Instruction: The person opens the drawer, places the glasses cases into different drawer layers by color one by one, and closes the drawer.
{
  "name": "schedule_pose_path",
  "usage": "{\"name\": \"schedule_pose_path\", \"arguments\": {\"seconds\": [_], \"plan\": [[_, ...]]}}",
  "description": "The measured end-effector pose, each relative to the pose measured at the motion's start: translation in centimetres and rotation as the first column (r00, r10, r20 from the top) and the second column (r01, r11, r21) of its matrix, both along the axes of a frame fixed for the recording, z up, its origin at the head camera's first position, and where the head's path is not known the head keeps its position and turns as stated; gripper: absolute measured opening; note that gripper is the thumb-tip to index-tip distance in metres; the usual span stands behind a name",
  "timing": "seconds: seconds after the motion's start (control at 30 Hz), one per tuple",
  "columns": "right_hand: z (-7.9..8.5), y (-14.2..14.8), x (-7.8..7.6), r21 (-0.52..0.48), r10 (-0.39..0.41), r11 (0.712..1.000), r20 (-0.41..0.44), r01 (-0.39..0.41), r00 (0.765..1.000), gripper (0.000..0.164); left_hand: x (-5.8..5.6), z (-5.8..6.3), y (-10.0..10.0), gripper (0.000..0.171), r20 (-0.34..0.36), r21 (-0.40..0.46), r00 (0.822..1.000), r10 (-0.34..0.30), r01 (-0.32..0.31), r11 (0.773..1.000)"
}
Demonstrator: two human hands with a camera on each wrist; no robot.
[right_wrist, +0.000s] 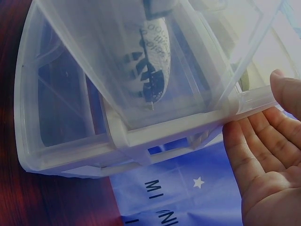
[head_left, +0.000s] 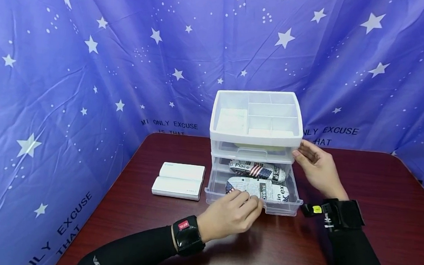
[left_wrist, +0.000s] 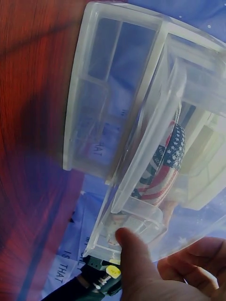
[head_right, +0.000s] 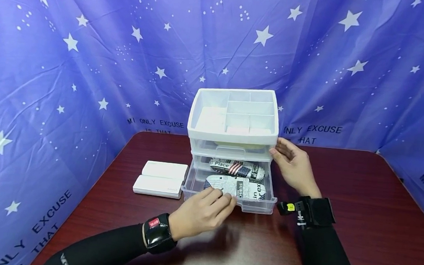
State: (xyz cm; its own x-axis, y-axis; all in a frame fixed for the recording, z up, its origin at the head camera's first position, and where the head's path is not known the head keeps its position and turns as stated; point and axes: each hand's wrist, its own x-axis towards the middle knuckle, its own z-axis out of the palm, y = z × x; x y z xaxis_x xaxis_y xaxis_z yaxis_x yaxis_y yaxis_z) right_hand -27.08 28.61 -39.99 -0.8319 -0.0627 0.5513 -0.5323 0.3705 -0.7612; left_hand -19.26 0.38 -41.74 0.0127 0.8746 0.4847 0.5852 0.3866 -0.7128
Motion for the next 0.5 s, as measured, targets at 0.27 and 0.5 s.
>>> {"name": "schedule_pose_path", "arguments": {"seconds": [0.27, 0.5], "plan": [[-0.1, 0.08, 0.12, -0.01, 0.004, 1.0, 0.018, -0.004, 1.0, 0.039, 0.09, 0.24, 0.09, 0.026, -0.016, 0.015, 1.0, -0.013, 0.013, 1.0], [-0.64, 0.57, -0.55, 0.0, 0.003, 1.0, 0.013, -0.003, 1.0, 0.04, -0.24, 0.25, 0.09, 0.028, -0.006, 0.018, 1.0, -0.013, 0.014, 1.0]]}}
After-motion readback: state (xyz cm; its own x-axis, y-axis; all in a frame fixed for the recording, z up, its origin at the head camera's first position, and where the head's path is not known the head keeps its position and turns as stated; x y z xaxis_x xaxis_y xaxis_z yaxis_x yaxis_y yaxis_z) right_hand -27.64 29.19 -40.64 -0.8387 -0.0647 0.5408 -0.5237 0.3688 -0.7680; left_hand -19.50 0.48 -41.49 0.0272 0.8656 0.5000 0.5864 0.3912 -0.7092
